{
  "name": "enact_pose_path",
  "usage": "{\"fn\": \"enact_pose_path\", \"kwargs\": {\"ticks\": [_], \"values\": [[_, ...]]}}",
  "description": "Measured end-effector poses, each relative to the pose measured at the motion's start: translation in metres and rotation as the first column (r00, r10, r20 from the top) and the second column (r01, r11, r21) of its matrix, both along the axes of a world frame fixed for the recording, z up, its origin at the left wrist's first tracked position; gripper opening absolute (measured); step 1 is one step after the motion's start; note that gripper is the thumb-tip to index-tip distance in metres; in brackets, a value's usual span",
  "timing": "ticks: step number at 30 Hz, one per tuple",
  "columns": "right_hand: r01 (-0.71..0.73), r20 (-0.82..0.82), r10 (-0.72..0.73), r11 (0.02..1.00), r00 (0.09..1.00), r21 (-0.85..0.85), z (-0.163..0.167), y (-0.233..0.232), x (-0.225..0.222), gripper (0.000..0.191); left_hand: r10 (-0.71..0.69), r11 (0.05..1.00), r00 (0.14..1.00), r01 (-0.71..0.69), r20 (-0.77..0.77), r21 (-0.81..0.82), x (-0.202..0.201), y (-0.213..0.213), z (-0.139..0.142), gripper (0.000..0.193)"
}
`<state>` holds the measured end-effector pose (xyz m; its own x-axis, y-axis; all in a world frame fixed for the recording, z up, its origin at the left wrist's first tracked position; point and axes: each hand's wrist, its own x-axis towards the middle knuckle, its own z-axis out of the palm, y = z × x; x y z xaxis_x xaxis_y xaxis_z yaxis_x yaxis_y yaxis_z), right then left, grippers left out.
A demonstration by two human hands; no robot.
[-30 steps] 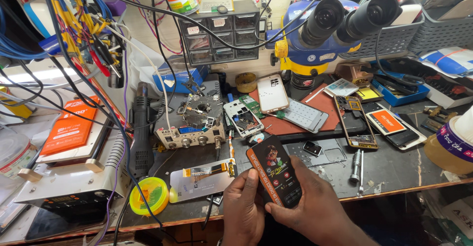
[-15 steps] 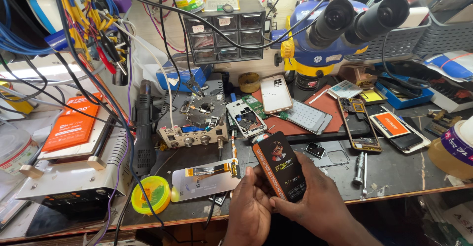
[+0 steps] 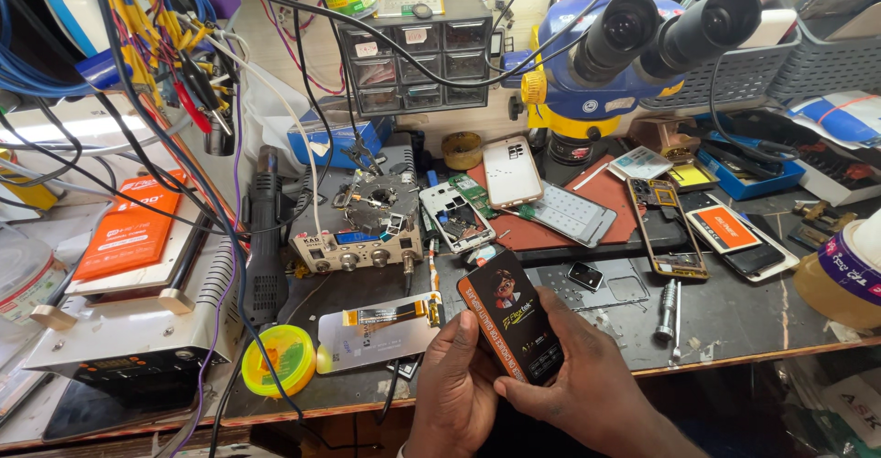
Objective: The person handles a smartphone chassis and a new battery, then places the battery into the chassis and aligns the back cover. The person repeatedly fits and removes the back cover to check alignment while holding the phone with both hands.
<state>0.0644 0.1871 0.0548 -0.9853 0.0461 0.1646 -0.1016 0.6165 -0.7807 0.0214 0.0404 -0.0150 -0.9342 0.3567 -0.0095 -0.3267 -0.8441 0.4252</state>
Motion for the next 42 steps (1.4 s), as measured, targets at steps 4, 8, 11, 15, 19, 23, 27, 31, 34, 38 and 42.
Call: {"fn": "enact_pose_path", "kwargs": {"ticks": [4, 8, 11, 15, 19, 23, 27, 31, 34, 38, 42], "values": [[-0.02, -0.012, 0.019, 0.999, 1.0, -0.04, -0.004, 0.002, 0.0, 0.111, -0.014, 1.0, 1.0, 0.014, -0.007, -0.006, -0.001, 0.0, -0.003, 0.038], [-0.019, 0.169, 0.057, 0.976, 0.984, -0.217, -0.021, 0.011, -0.005, 0.108, -0.07, 0.996, 0.991, 0.074, -0.112, 0.039, -0.001, -0.002, -0.008, 0.04], [-0.267, 0.058, 0.424, 0.664, 0.904, -0.699, -0.039, 0.029, -0.013, 0.103, -0.054, 0.998, 0.95, 0.054, -0.307, -0.009, 0.002, -0.001, -0.009, 0.045], [-0.24, -0.097, 0.637, 0.141, 0.764, -0.96, -0.062, 0.063, -0.021, 0.101, -0.017, 0.948, 0.851, -0.154, -0.525, -0.279, 0.006, 0.0, 0.0, 0.048], [-0.193, -0.038, 0.603, 0.195, 0.797, -0.962, -0.082, 0.078, -0.02, 0.1, -0.022, 0.931, 0.839, -0.18, -0.543, -0.317, 0.014, 0.004, 0.012, 0.045], [-0.147, 0.05, 0.601, 0.275, 0.798, -0.95, -0.082, 0.077, -0.022, 0.108, -0.034, 0.866, 0.878, -0.213, -0.477, -0.453, 0.017, 0.005, 0.02, 0.043], [-0.166, 0.079, 0.535, 0.395, 0.841, -0.903, -0.068, 0.061, -0.022, 0.123, 0.026, 0.826, 0.86, -0.306, -0.51, -0.474, 0.018, 0.004, 0.02, 0.042], [-0.235, 0.069, 0.382, 0.69, 0.922, -0.684, -0.044, 0.039, -0.021, 0.109, 0.128, 0.729, 0.844, -0.436, -0.521, -0.527, 0.012, 0.001, 0.016, 0.034], [-0.072, 0.209, 0.234, 0.81, 0.95, -0.582, -0.024, 0.023, -0.014, 0.108, 0.145, 0.791, 0.895, -0.362, -0.422, -0.494, 0.006, -0.001, 0.01, 0.031], [-0.026, 0.236, 0.176, 0.85, 0.956, -0.527, -0.004, 0.007, -0.006, 0.099, 0.146, 0.913, 0.976, -0.196, -0.163, -0.357, 0.002, 0.002, 0.003, 0.028], [0.003, 0.166, 0.036, 0.974, 0.985, -0.225, 0.005, 0.001, -0.007, 0.098, 0.125, 0.958, 0.989, -0.142, -0.084, -0.251, 0.001, 0.0, 0.002, 0.032]]}}
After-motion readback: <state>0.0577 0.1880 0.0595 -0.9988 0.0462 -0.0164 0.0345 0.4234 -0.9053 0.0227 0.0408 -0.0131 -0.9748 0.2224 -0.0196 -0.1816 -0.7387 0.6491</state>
